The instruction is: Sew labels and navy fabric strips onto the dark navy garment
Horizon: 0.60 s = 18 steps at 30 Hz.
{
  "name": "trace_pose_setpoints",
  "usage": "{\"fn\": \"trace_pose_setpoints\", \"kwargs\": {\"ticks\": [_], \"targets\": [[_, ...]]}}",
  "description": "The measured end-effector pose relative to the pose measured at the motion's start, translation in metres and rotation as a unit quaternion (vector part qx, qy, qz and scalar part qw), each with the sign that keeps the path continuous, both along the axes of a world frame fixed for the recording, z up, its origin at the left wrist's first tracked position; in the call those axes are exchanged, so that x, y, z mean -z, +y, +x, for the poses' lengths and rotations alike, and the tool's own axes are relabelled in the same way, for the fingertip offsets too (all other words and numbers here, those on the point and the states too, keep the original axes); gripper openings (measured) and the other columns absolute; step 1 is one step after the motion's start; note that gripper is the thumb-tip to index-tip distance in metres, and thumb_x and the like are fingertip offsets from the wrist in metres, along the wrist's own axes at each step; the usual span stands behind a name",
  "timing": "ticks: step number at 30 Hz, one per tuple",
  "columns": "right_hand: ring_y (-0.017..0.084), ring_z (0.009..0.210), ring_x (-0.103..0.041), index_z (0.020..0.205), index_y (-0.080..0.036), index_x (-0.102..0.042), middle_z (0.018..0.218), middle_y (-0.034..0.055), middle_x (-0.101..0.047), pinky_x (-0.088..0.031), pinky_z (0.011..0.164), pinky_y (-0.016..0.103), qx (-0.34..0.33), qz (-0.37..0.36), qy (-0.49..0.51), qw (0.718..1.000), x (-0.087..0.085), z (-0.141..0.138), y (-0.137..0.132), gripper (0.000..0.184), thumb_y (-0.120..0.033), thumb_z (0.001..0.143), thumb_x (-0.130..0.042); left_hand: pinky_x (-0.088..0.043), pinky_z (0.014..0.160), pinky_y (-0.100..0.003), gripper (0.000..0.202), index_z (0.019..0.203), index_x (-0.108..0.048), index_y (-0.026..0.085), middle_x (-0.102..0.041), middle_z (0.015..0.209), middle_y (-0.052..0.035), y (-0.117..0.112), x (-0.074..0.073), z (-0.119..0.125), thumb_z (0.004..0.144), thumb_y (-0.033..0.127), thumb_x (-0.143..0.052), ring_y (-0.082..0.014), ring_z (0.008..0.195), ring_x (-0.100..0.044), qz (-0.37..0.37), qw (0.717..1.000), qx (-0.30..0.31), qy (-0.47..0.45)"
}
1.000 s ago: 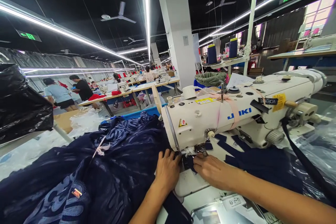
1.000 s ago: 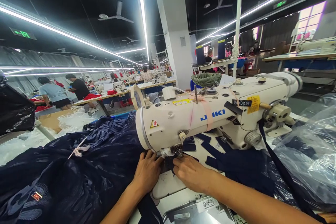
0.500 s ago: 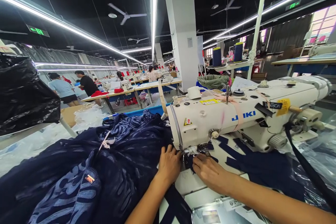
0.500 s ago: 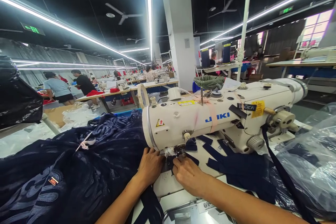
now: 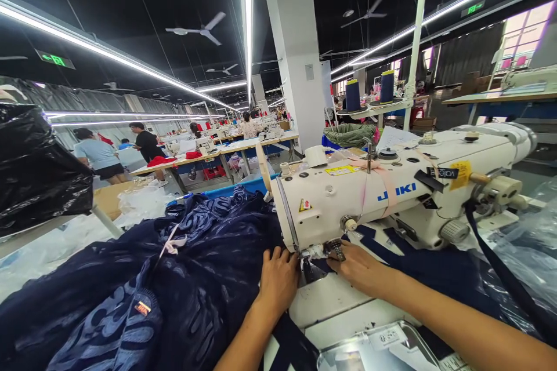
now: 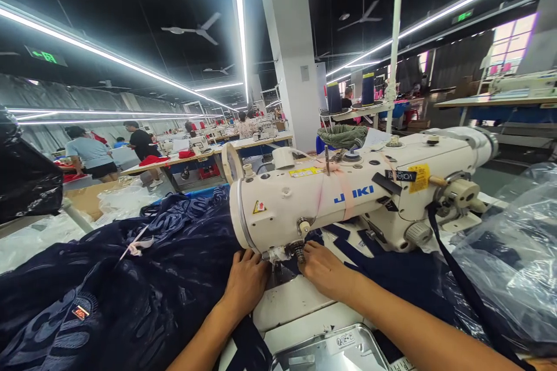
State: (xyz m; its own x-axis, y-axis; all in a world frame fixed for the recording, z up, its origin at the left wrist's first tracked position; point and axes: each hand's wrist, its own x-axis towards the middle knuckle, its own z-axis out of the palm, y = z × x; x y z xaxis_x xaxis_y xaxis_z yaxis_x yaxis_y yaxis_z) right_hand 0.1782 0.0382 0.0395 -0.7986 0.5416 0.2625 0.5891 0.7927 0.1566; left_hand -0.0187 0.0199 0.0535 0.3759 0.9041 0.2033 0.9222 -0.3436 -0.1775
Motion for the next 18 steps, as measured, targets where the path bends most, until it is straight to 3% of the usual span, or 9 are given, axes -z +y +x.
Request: {"fn": "trace_pose_setpoints", "kwargs": {"ticks": [3, 6, 8, 11, 15, 18], "targets": [[0.021, 0.081, -0.054, 0.079, -0.011, -0.061, 0.083, 0.0089, -0.062, -0.041, 0.075, 0.034, -0.010, 0.003, 0.004, 1.000, 0.002, 0.004, 0.006, 0.013, -0.007, 0.080, -0.048, -0.034, 0.082, -0.040, 0.024, 0.092, -0.061, 0.015, -0.062, 0.096, -0.0090, -0.009, -0.008, 0.003, 0.077, 0.010, -0.043, -0.0245, 0.093, -0.052, -0.016, 1.000, -0.002, 0.003], [0.021, 0.080, -0.054, 0.079, -0.011, -0.060, 0.083, 0.0083, -0.061, -0.040, 0.075, 0.035, -0.013, 0.022, 0.007, 1.000, 0.007, 0.005, 0.007, 0.012, -0.010, 0.081, -0.048, -0.035, 0.081, -0.037, 0.022, 0.080, -0.063, 0.015, -0.063, 0.085, -0.0074, -0.028, -0.015, -0.001, 0.078, 0.009, -0.042, -0.0210, 0.084, -0.055, -0.052, 0.998, 0.019, 0.011], [0.021, 0.080, -0.054, 0.081, -0.011, -0.060, 0.083, 0.0087, -0.061, -0.039, 0.075, 0.035, -0.016, 0.033, 0.002, 0.999, 0.009, 0.005, 0.007, 0.014, -0.011, 0.083, -0.046, -0.036, 0.077, -0.034, 0.021, 0.073, -0.062, 0.018, -0.063, 0.080, -0.0051, -0.045, -0.015, -0.009, 0.079, 0.010, -0.042, -0.0185, 0.077, -0.055, -0.087, 0.995, 0.057, 0.000], [0.021, 0.080, -0.054, 0.082, -0.010, -0.060, 0.082, 0.0100, -0.061, -0.039, 0.074, 0.035, -0.016, 0.041, -0.025, 0.999, 0.010, 0.004, 0.007, 0.014, -0.007, 0.080, -0.046, -0.037, 0.074, -0.031, 0.019, 0.078, -0.062, 0.022, -0.062, 0.084, -0.0027, -0.069, -0.009, -0.026, 0.074, 0.009, -0.048, -0.0174, 0.078, -0.055, -0.104, 0.989, 0.103, -0.024], [0.023, 0.079, -0.054, 0.080, -0.009, -0.060, 0.079, 0.0116, -0.061, -0.039, 0.071, 0.036, 0.000, 0.037, -0.067, 0.997, 0.013, 0.001, 0.007, 0.015, -0.004, 0.074, -0.047, -0.037, 0.074, -0.031, 0.031, 0.094, -0.060, 0.024, -0.061, 0.093, -0.0028, -0.095, -0.011, -0.040, 0.076, 0.004, -0.045, -0.0188, 0.086, -0.052, -0.061, 0.995, 0.081, -0.016], [0.023, 0.078, -0.055, 0.079, -0.010, -0.060, 0.078, 0.0115, -0.061, -0.038, 0.072, 0.036, -0.007, 0.024, -0.057, 0.998, 0.014, 0.003, 0.007, 0.013, -0.007, 0.073, -0.049, -0.036, 0.068, -0.030, 0.025, 0.084, -0.061, 0.022, -0.060, 0.083, -0.0024, -0.106, -0.019, -0.039, 0.080, 0.008, -0.042, -0.0168, 0.076, -0.051, -0.086, 0.995, 0.058, 0.001]]}}
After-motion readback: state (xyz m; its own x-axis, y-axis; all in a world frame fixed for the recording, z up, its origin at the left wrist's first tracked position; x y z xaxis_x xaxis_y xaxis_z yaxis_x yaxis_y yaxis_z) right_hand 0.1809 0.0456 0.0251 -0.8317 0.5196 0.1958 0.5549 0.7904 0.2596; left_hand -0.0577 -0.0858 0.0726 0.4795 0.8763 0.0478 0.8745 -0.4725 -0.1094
